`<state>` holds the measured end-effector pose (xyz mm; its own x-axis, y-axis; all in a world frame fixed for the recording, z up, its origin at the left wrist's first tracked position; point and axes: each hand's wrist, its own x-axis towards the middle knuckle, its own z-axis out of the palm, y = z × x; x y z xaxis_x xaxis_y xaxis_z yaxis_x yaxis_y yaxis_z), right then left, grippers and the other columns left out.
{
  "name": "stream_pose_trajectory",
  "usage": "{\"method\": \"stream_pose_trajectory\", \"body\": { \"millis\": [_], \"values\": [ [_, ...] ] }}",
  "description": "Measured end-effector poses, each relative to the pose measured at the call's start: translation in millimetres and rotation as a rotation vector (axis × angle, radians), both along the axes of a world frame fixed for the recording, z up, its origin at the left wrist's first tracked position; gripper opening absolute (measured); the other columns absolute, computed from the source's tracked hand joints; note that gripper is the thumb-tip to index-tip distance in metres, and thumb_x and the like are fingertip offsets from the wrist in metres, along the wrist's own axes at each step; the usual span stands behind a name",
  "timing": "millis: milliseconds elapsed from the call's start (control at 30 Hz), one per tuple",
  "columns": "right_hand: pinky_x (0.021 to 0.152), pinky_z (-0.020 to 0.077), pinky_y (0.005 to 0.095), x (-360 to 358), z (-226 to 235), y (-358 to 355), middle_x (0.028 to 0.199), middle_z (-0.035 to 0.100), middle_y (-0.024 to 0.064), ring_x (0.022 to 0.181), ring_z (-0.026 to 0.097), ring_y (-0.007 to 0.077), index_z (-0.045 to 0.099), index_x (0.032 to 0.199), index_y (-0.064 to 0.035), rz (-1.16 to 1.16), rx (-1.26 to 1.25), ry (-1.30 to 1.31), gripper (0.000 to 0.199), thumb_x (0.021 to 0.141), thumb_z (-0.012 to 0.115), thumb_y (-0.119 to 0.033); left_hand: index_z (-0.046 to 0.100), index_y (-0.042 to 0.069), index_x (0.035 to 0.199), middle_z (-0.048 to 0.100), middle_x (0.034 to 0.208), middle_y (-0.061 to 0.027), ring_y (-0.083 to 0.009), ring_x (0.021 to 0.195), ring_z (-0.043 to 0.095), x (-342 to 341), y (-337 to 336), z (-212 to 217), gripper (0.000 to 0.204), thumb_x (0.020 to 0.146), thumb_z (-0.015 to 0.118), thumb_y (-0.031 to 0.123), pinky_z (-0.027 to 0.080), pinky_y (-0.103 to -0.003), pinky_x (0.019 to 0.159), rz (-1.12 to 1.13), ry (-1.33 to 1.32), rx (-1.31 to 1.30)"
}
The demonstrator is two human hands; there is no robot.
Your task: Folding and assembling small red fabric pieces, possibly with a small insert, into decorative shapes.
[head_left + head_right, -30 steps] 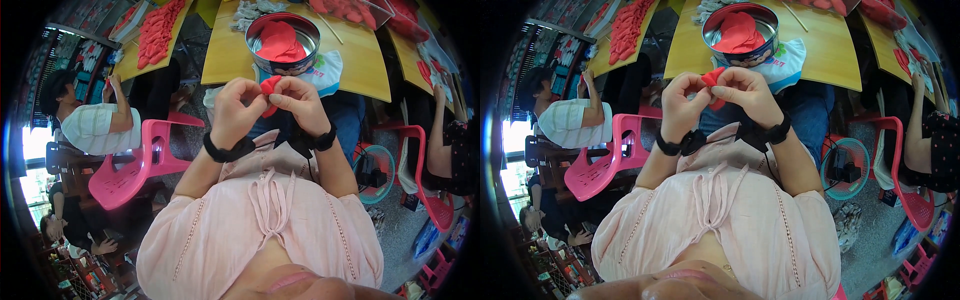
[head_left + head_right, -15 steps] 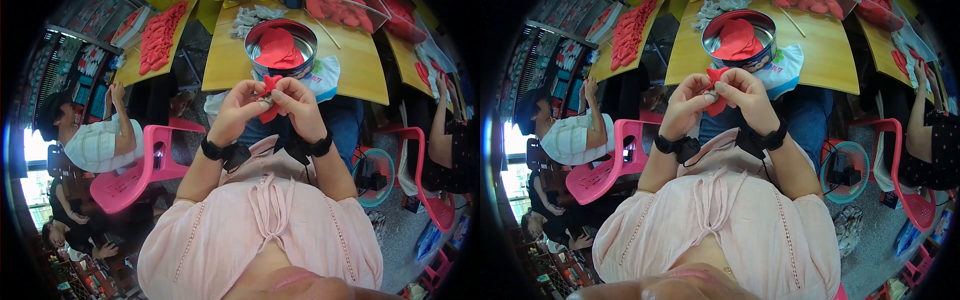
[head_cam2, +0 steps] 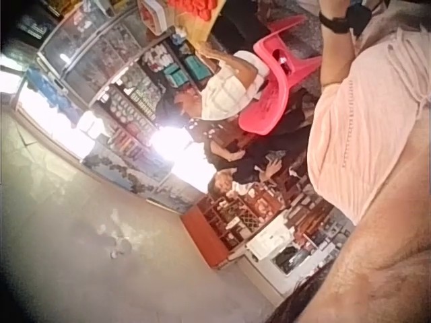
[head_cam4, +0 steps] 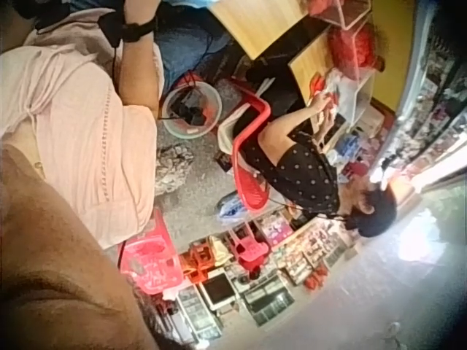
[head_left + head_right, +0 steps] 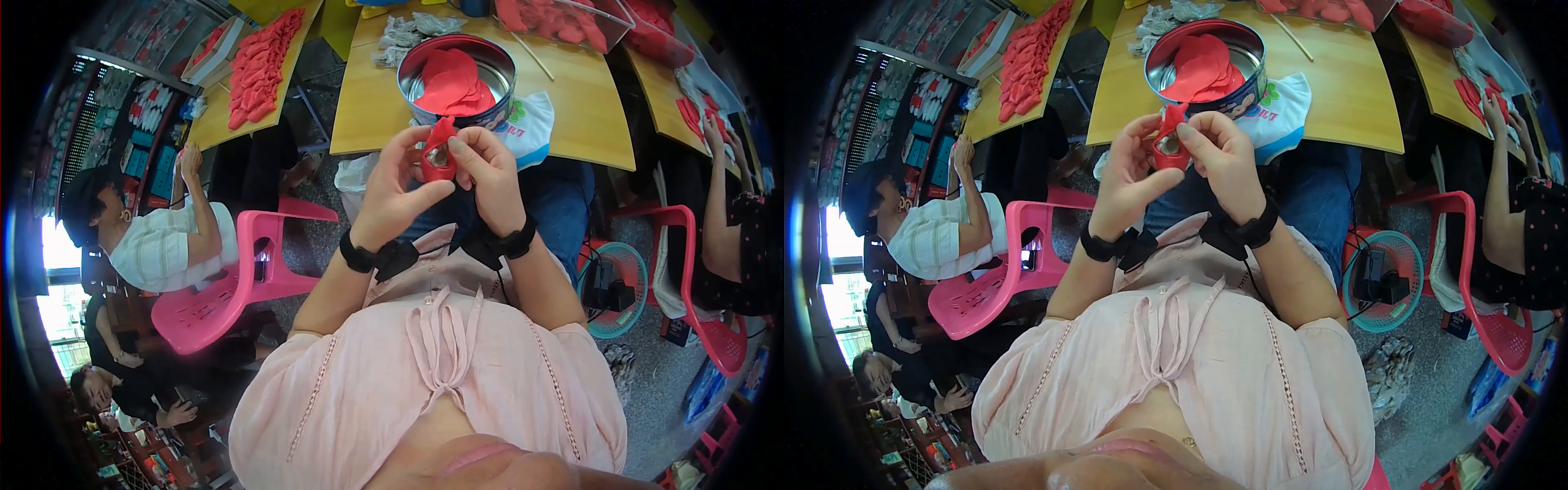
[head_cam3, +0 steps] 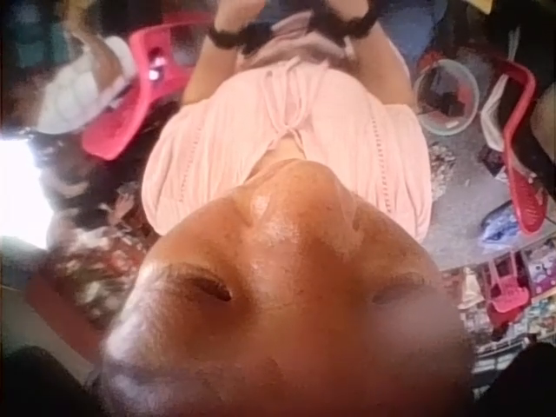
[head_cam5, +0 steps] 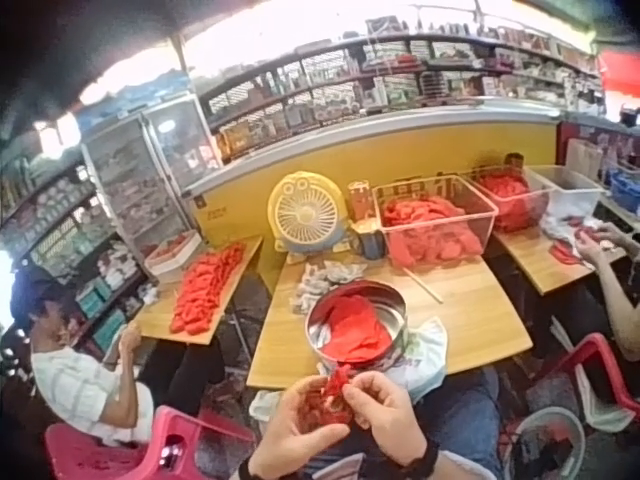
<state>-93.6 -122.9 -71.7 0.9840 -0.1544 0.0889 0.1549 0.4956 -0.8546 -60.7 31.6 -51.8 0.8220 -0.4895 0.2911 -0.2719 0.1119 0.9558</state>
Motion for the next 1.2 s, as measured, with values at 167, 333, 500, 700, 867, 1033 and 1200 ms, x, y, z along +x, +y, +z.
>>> {"method": "stream_pose_trajectory", "body": {
  "millis": [167, 333, 500, 700, 867, 1033, 1200],
  "values": [
    [0.052, 0.0363, 0.0173, 0, -2, 5, 0.077, 0.056, -0.004, 0.062, 0.048, 0.0017, 0.059, 0.097, -0.0041, -0.033, -0.067, -0.013, 0.013, 0.093, 0.064, -0.016, 0.04, -0.002, 0.134, 0.058, 0.12, -0.0144, -0.0194, 0.107, 0.06, 1, 1, -13, 0.05, 0.087, 0.059, 0.0, 0.048, -0.031, 0.093, 0.105, -0.073, 0.083],
    [0.067, 0.0464, 0.0277, -2, 3, -1, 0.098, 0.058, 0.0067, 0.078, 0.056, 0.0167, 0.065, 0.101, -0.0067, -0.32, -0.746, -0.353, 0.02, 0.081, 0.068, -0.01, 0.044, -0.004, 0.132, 0.058, 0.12, -0.015, -0.018, 0.105, 0.061, 5, 11, -3, 0.041, 0.091, 0.052, 0.001, 0.049, -0.03, 0.092, 0.041, -0.002, 0.131],
    [0.084, 0.0482, 0.0363, -6, 26, -4, 0.114, 0.057, 0.0143, 0.101, 0.058, 0.0305, 0.068, 0.102, -0.0078, -0.438, -1.139, -0.555, 0.029, 0.074, 0.073, -0.01, 0.043, -0.005, 0.134, 0.059, 0.121, -0.0133, -0.0168, 0.106, 0.06, 0, 12, 13, 0.046, 0.091, 0.059, 0.003, 0.049, -0.029, 0.092, 0.018, 0.014, 0.02],
    [0.082, 0.0501, 0.0341, -8, 19, 2, 0.108, 0.06, 0.0134, 0.099, 0.061, 0.0276, 0.066, 0.101, -0.0039, -0.315, -0.718, -0.444, 0.023, 0.08, 0.073, -0.005, 0.043, -0.005, 0.135, 0.059, 0.122, -0.0116, -0.0143, 0.108, 0.058, -2, 14, 21, 0.054, 0.089, 0.068, 0.005, 0.049, -0.026, 0.091, 0.024, 0.042, -0.078],
    [0.079, 0.051, 0.0321, -11, 23, 11, 0.106, 0.061, 0.0128, 0.094, 0.062, 0.0258, 0.066, 0.103, -0.0034, -0.306, -0.57, -0.347, 0.026, 0.079, 0.075, -0.005, 0.046, -0.006, 0.134, 0.061, 0.119, -0.0106, -0.0137, 0.107, 0.059, -4, 14, 28, 0.05, 0.089, 0.067, 0.004, 0.048, -0.025, 0.091, 0.071, 0.043, -0.013],
    [0.078, 0.0513, 0.0314, -11, 21, 8, 0.104, 0.061, 0.0119, 0.093, 0.062, 0.0251, 0.066, 0.105, -0.0036, -0.305, -0.671, -0.398, 0.029, 0.078, 0.077, -0.007, 0.048, -0.005, 0.133, 0.063, 0.117, -0.0115, -0.0131, 0.106, 0.059, -2, 12, 29, 0.041, 0.097, 0.058, 0.01, 0.047, -0.025, 0.092, 0.05, 0.057, -0.071],
    [0.078, 0.0511, 0.0291, -9, 10, 15, 0.111, 0.058, 0.0108, 0.095, 0.061, 0.0224, 0.066, 0.111, -0.0035, -0.235, -0.545, -0.424, 0.033, 0.08, 0.076, -0.008, 0.048, -0.002, 0.135, 0.062, 0.121, -0.0119, -0.0147, 0.107, 0.059, 2, 5, 22, 0.039, 0.101, 0.05, 0.015, 0.046, -0.027, 0.094, 0.044, -0.052, -0.05]
  ]
}}
